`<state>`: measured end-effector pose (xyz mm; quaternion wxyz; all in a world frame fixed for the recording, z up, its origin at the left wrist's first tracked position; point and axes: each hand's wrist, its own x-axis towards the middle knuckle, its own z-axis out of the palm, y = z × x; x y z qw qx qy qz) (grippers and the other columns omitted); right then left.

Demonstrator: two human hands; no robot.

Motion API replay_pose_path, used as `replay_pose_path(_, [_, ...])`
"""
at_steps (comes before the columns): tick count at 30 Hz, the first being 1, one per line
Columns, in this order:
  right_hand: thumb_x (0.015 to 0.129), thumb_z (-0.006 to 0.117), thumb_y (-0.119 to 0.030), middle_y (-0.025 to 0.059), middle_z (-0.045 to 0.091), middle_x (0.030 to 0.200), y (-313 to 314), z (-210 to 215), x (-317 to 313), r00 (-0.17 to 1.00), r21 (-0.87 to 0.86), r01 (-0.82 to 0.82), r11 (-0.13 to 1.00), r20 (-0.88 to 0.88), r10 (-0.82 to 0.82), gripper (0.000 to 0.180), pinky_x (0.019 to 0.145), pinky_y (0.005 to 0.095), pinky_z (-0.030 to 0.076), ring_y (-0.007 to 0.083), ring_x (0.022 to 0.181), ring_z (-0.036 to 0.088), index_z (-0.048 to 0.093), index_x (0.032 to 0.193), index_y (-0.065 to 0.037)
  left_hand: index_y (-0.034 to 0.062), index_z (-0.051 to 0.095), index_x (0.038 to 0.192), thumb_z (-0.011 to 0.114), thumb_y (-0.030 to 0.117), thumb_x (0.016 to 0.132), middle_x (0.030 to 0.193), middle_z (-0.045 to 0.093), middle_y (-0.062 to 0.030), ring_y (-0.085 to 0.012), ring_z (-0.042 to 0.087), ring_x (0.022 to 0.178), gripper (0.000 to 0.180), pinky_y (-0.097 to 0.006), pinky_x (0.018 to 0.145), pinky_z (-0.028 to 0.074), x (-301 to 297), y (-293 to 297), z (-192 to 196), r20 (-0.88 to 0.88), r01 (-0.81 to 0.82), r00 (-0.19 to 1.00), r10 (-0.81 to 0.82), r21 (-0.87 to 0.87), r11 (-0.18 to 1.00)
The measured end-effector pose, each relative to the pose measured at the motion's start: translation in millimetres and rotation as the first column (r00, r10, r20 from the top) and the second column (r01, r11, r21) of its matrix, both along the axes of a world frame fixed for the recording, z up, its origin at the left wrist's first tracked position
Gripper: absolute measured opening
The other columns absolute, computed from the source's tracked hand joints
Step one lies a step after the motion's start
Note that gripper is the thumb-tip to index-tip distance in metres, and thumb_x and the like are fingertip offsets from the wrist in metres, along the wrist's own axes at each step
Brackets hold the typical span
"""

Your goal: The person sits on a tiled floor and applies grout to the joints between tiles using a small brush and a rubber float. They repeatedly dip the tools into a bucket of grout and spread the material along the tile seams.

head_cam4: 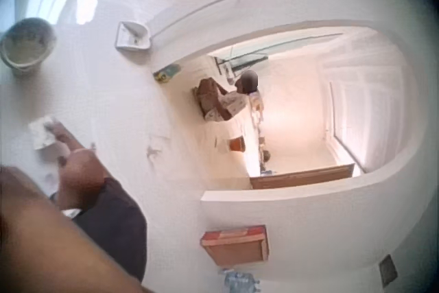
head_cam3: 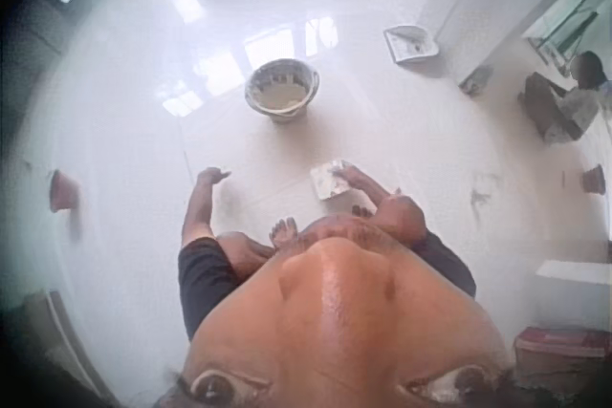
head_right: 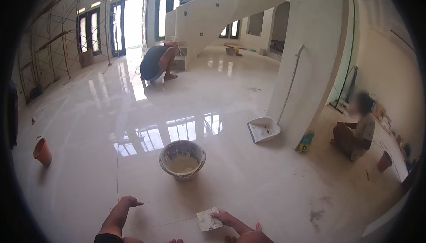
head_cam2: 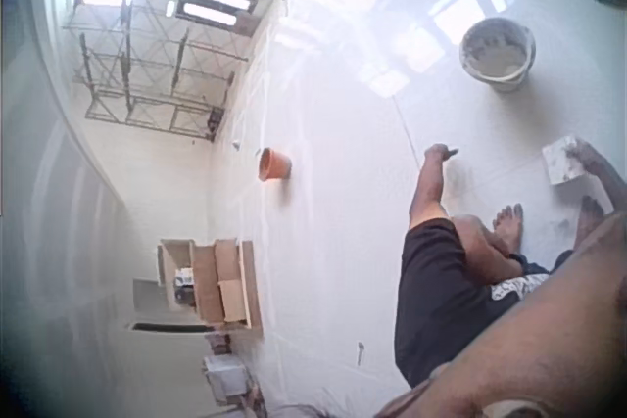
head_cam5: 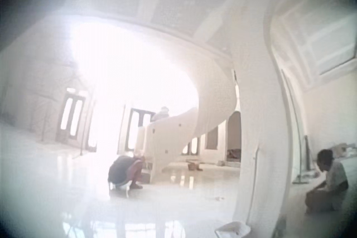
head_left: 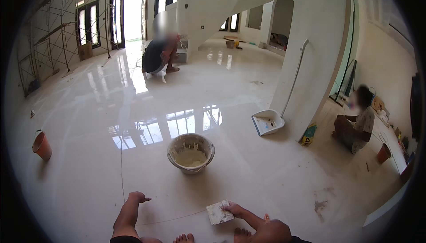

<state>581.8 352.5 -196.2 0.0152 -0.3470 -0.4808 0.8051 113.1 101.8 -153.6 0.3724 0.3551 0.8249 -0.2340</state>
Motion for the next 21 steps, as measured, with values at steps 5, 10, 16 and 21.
replay_pose_path(5, [0.092, 0.061, -0.014, 0.0116, 0.065, 0.108, -12, 17, -18, 0.985, -0.238, 0.086, 0.968, -0.127, -0.119, 0.037, 0.082, 0.0327, 0.056, 0.0179, 0.093, 0.066, 0.051, 0.124, 0.002, 0.0147, 0.057, 0.133, 0.033, 0.077, 0.087, 0.143, 0.049, -0.0083, -0.0296, 0.042, 0.134, 0.081, -0.046, 0.108, 0.038, -1, -23, 19, -0.061, -0.037, 0.997, 0.037, 0.015, 0.999])
replay_pose_path(10, [0.093, 0.062, -0.017, 0.0086, 0.066, 0.103, -17, 20, -12, 0.989, 0.141, 0.132, 0.981, -0.079, -0.122, 0.031, 0.078, 0.0322, 0.054, 0.0171, 0.087, 0.065, 0.057, 0.118, 0.0, 0.0158, 0.058, 0.131, 0.035, 0.079, 0.085, 0.14, 0.052, -0.0064, -0.028, 0.047, 0.13, 0.082, -0.046, 0.104, 0.042, 3, -10, 25, -0.069, -0.012, 0.998, 0.015, 0.034, 0.999])
replay_pose_path(16, [0.089, 0.059, -0.015, 0.0182, 0.066, 0.108, -26, 83, -13, 0.993, 0.972, -0.004, 0.234, -0.024, 0.116, 0.034, 0.087, 0.0449, 0.048, 0.038, 0.1, 0.062, 0.06, 0.122, -0.009, 0.0053, 0.061, 0.125, 0.029, 0.071, 0.092, 0.134, 0.056, -0.0156, -0.0349, 0.048, 0.128, 0.081, -0.046, 0.108, 0.038, -9, -13, 17, -0.056, 0.117, 0.992, -0.112, 0.104, 0.988])
replay_pose_path(21, [0.081, 0.059, -0.003, 0.009, 0.058, 0.128, -53, 91, 4, 0.947, 0.946, -0.194, -0.26, 0.25, 0.2, 0.046, 0.095, 0.044, 0.036, 0.0254, 0.116, 0.053, 0.059, 0.125, -0.014, 0.0013, 0.065, 0.114, 0.035, 0.067, 0.093, 0.119, 0.063, -0.0199, -0.0379, 0.057, 0.115, 0.075, -0.047, 0.099, 0.045, 11, -8, 54, -0.037, 0.091, 0.996, -0.086, 0.168, 0.982])
